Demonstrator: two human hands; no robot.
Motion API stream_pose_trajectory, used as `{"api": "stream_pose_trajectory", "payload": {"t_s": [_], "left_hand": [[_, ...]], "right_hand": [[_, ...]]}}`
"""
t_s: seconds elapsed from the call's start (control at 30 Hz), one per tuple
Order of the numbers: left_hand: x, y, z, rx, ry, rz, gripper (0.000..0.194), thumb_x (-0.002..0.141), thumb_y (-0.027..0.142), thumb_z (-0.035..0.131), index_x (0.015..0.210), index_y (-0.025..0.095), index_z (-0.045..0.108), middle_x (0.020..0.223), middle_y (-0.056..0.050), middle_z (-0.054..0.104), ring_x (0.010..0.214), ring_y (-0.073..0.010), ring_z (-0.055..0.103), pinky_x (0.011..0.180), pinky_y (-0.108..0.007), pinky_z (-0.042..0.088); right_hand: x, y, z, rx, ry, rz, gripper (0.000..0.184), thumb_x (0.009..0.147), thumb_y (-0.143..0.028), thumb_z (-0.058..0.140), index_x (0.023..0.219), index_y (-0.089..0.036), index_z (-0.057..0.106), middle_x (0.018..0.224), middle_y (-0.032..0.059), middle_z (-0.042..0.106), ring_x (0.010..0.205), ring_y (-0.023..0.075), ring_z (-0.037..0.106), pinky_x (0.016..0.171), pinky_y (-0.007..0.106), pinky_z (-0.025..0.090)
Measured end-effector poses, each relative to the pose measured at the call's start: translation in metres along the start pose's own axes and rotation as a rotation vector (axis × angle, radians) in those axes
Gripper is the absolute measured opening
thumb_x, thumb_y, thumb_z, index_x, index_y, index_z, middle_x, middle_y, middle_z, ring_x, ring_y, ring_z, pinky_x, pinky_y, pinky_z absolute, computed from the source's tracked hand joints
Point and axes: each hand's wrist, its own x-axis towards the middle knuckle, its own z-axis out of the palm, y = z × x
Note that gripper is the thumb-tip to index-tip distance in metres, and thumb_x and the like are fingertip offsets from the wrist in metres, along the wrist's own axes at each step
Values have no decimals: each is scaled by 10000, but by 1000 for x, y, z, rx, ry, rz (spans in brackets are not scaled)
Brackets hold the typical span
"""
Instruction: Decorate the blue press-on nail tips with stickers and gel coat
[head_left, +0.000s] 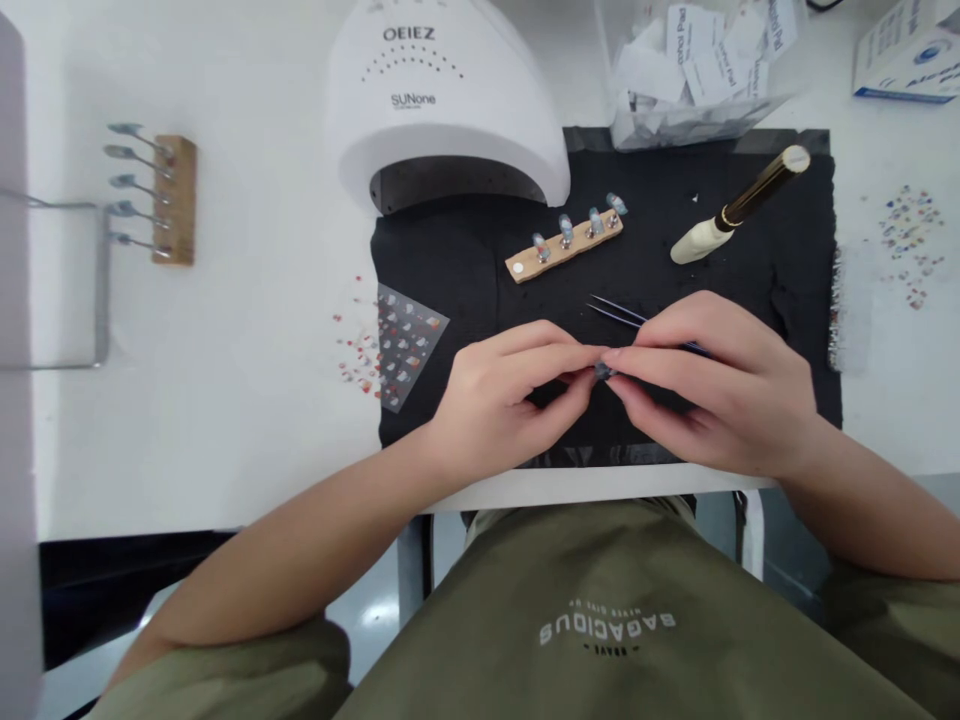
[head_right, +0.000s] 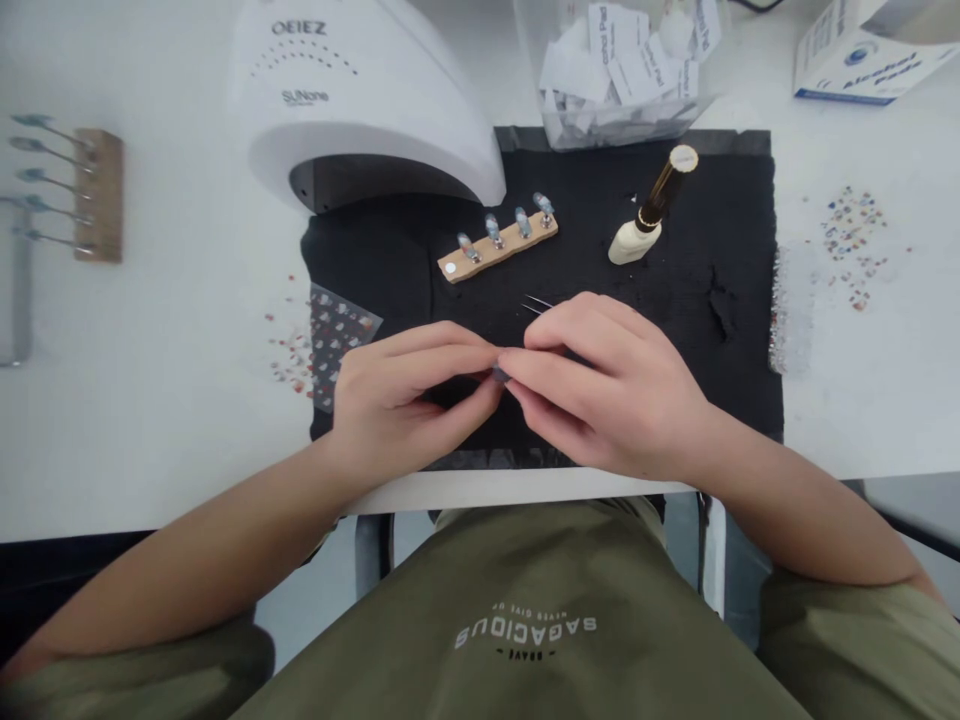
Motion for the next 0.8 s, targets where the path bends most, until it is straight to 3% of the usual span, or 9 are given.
{"api": "stream_pose_trajectory", "payload": {"t_s": [0.17, 0.3, 0.43, 0.8], "left_hand": [[0, 1, -1, 3, -1, -3, 194, 1001, 85, 723, 1056, 219, 852, 944, -22, 861, 785, -131, 805, 726, -210, 652], [1, 0, -1, -2, 2, 2, 201, 1002, 101, 723, 1064, 234, 860, 940, -17, 861, 774, -134, 801, 705, -217, 647], [1, 0, 0, -14, 13, 14, 198, 992, 72, 725, 1053, 210, 854, 929, -25, 854, 779, -124, 796, 722, -199, 638], [-1, -1, 2, 49, 19, 30, 134, 1009, 62, 743, 1027, 179, 808, 950, -19, 854, 807, -102, 803, 761, -169, 646]], "right_hand": [[0, 1, -3, 52, 20, -125, 334, 990, -72, 766, 1284, -230, 756, 1118, 63, 881, 951, 202, 809, 803, 386, 689], [2, 2, -4, 54, 10, -102, 405, 999, -71, 763, 1300, -342, 768, 1122, 2, 903, 947, 201, 821, 761, 396, 689], [5, 1, -5, 43, 17, -90, 378, 1016, -91, 759, 1280, -360, 783, 1089, -9, 903, 913, 194, 818, 737, 389, 684], [2, 4, 2, 5, 34, -75, 339, 998, -64, 781, 1309, -199, 769, 1100, 41, 895, 931, 194, 813, 857, 364, 723]]}}
